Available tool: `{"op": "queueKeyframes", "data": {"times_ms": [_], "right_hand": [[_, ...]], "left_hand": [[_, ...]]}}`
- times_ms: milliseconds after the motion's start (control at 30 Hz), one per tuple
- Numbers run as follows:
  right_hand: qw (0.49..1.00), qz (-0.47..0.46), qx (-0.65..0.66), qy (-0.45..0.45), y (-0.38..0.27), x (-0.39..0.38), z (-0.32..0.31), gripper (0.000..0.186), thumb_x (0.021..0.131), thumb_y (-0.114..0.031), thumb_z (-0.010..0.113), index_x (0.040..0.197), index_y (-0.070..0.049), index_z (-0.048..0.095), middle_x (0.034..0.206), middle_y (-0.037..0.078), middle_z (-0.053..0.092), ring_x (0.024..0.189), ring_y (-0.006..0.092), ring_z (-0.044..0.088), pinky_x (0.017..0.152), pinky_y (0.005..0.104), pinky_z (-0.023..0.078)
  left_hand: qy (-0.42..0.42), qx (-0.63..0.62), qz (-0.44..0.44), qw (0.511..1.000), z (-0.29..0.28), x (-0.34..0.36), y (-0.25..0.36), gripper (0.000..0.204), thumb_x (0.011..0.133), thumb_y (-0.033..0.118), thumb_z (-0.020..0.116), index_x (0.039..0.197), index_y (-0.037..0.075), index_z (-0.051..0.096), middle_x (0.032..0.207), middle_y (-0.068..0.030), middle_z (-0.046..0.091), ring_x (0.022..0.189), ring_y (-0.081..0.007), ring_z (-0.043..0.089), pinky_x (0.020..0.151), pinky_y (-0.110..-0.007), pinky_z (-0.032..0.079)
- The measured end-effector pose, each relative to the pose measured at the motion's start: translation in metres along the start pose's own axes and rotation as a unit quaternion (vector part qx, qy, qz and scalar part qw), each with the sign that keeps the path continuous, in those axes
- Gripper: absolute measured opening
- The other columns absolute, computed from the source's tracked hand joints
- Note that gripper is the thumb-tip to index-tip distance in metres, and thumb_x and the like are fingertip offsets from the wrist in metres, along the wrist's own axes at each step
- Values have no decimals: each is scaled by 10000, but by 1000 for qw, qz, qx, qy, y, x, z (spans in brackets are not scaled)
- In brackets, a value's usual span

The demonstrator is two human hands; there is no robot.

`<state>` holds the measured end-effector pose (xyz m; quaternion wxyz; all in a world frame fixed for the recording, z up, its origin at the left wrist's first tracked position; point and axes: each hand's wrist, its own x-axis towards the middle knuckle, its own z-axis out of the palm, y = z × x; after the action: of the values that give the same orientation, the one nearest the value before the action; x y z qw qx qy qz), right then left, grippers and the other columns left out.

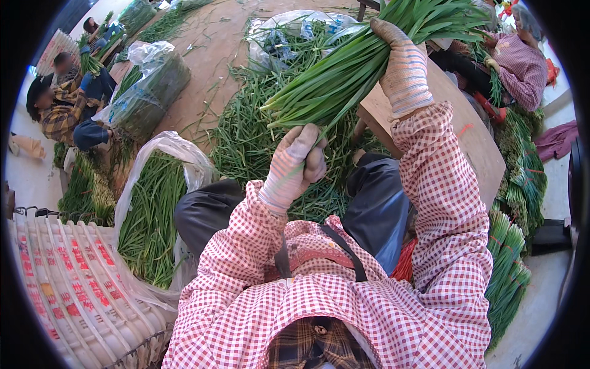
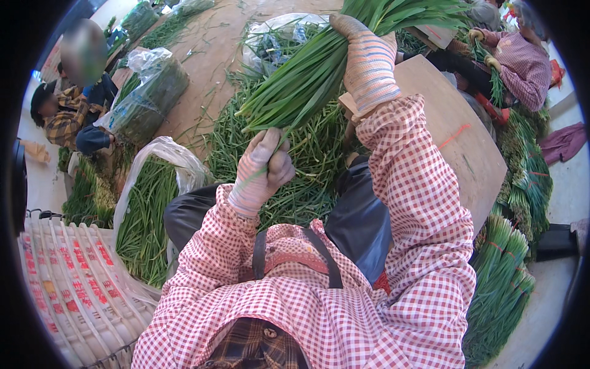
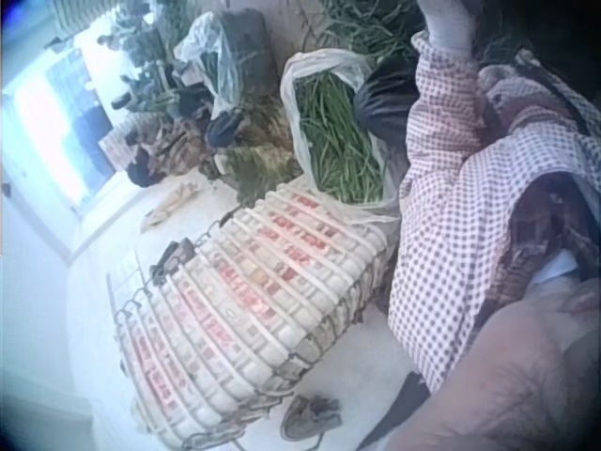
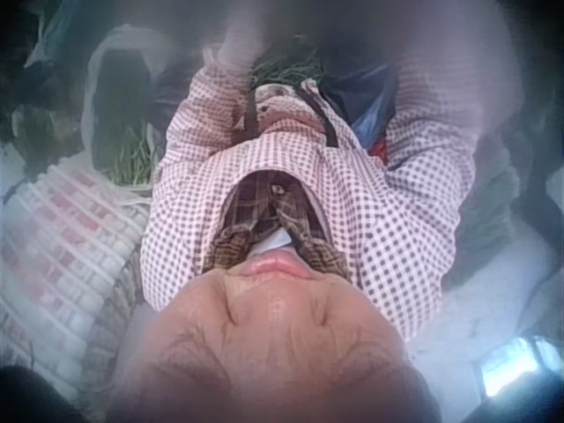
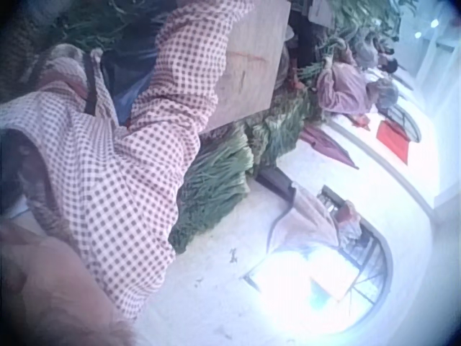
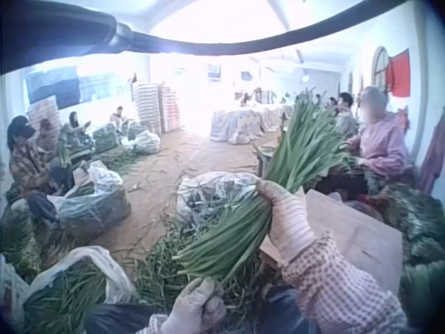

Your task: The person picks up stalks of green vegetables from a bag, sorts through them by hand to remove debris, and then places them on a board to tie them into a bundle with a red string.

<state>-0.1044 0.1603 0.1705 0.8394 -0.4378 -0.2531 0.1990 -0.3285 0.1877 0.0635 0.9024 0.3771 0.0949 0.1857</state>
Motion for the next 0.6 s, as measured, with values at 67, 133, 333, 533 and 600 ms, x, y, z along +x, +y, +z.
{"op": "queueKeyframes", "data": {"times_ms": [67, 133, 333, 533, 600], "right_hand": [[1000, -9, -10, -5, -3, 1, -3, 233, 785, -120, 760, 973, -9, 680, 839, 84, 676, 707, 205, 669, 656, 339, 583], [1000, -3, -30, 7, -7, 9, -6, 245, 776, -131, 770, 961, -6, 671, 835, 90, 677, 707, 217, 672, 653, 355, 587], [997, -55, 56, 26, -26, 12, 10, 184, 791, -48, 701, 953, -41, 613, 762, 56, 635, 648, 204, 641, 603, 344, 555], [997, 39, 62, 26, -13, 22, -5, 228, 766, -114, 767, 948, -23, 662, 824, 97, 672, 735, 249, 666, 688, 389, 586], [999, -13, 37, 34, -10, 11, 3, 218, 770, -113, 763, 940, -19, 666, 827, 96, 672, 732, 241, 666, 688, 377, 584]], "left_hand": [[31, 68, 16, 997, -6, -7, -13, 317, 944, 396, 612, 969, 85, 554, 648, 10, 498, 469, -79, 440, 472, -215, 369], [31, 255, -62, 964, -39, -19, -31, 287, 934, 350, 624, 997, 75, 567, 703, -18, 560, 531, -135, 512, 517, -268, 429], [-4, 722, -294, 626, -119, -48, -67, 904, 806, 356, 736, 1493, 18, 255, 1468, -275, 370, 1392, -346, 352, 1159, -374, 287], [6, -45, -37, 998, 7, 20, -38, 613, 838, 358, 752, 1291, 47, 481, 1067, -85, 641, 867, -171, 624, 742, -294, 513], [4, -133, 13, 991, 16, 34, -36, 435, 863, 340, 727, 1171, 79, 564, 939, -58, 660, 741, -143, 621, 631, -263, 495]]}}
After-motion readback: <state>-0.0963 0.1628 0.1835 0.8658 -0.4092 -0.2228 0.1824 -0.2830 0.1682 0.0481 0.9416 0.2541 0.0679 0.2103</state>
